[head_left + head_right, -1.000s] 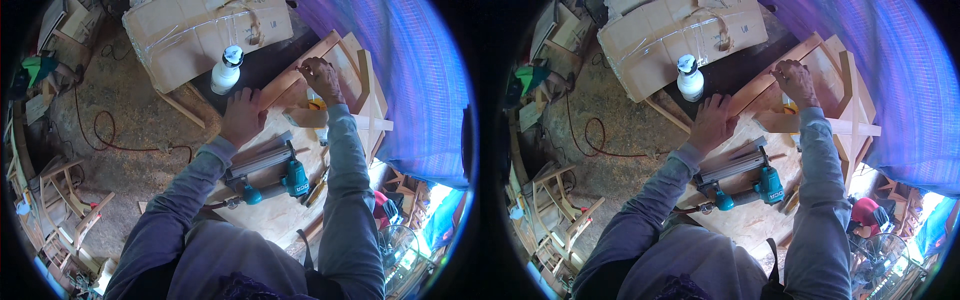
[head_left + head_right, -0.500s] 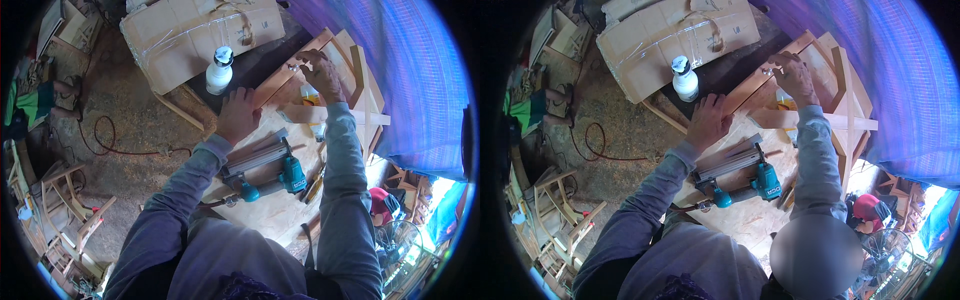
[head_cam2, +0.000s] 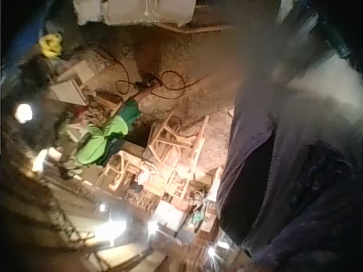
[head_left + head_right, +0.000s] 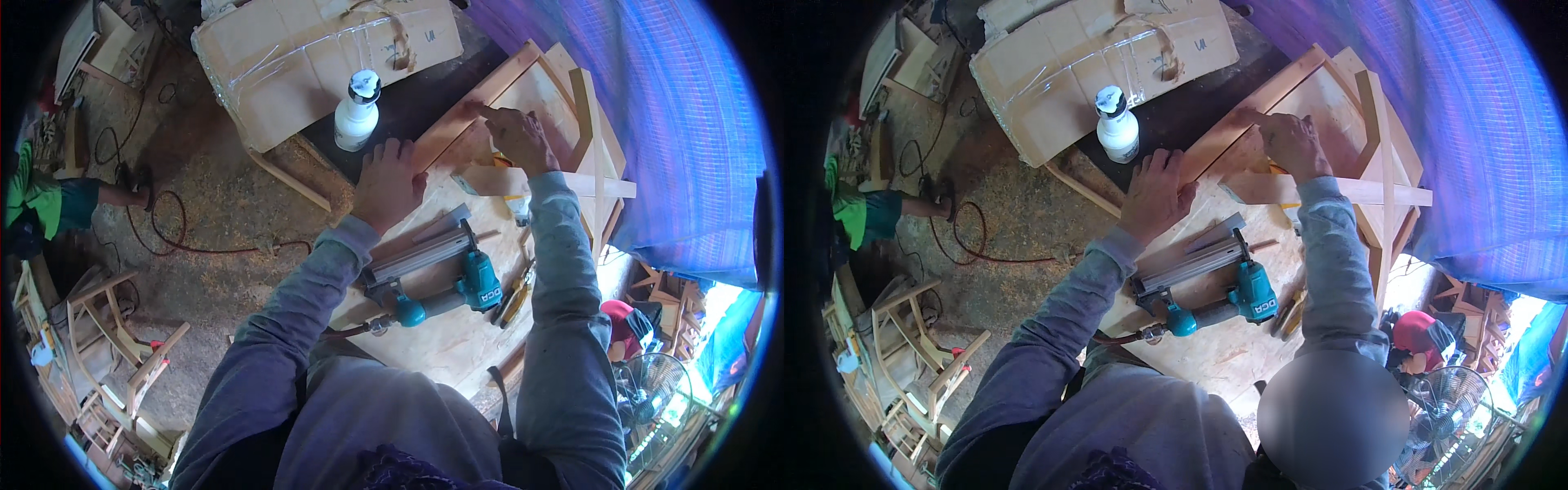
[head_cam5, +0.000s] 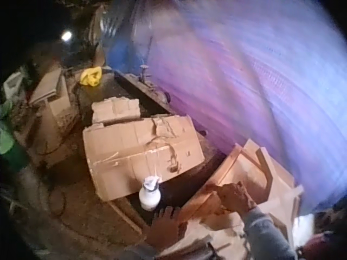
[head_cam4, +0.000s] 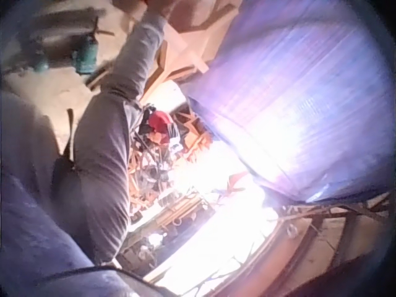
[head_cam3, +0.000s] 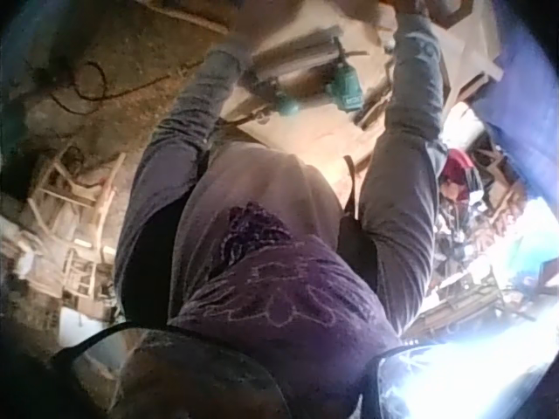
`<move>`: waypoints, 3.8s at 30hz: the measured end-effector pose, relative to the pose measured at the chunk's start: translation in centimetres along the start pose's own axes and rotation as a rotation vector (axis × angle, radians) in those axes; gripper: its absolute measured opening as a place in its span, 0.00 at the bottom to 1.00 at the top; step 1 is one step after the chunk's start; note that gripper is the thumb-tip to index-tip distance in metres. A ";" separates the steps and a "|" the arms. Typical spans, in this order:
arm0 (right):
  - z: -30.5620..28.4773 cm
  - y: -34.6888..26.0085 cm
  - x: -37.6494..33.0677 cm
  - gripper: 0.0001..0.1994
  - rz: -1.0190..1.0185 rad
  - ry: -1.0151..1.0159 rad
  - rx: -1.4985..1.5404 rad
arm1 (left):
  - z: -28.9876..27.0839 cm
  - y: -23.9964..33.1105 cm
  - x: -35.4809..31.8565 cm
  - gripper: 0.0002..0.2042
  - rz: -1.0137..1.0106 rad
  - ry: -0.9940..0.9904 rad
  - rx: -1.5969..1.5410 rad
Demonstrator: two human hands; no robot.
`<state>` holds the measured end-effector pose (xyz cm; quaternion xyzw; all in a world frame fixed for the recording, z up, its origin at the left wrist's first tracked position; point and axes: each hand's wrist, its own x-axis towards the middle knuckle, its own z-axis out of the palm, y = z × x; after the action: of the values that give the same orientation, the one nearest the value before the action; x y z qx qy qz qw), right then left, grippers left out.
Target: Manufacturing wooden furniture by applying glue to components and using workshop machinery.
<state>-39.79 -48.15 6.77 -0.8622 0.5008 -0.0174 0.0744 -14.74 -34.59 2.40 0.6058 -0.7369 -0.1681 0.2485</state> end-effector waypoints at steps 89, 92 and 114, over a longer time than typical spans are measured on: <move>3.1 -28.5 -4.2 0.37 0.561 1.225 2.102 | 3.2 -6.9 0.9 0.29 0.369 0.015 -0.583; 3.1 -28.5 -3.8 0.45 0.498 1.220 2.118 | 3.2 -7.3 1.3 0.30 0.460 -0.013 -0.493; 1.0 -30.0 -12.1 0.29 0.541 1.059 2.153 | -0.2 -6.1 1.4 0.33 0.319 -0.104 -0.527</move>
<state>-19.92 -22.94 10.68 -0.1158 0.3621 -0.7535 0.5365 -9.88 -37.22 -0.56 0.3878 -0.7653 -0.3433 0.3822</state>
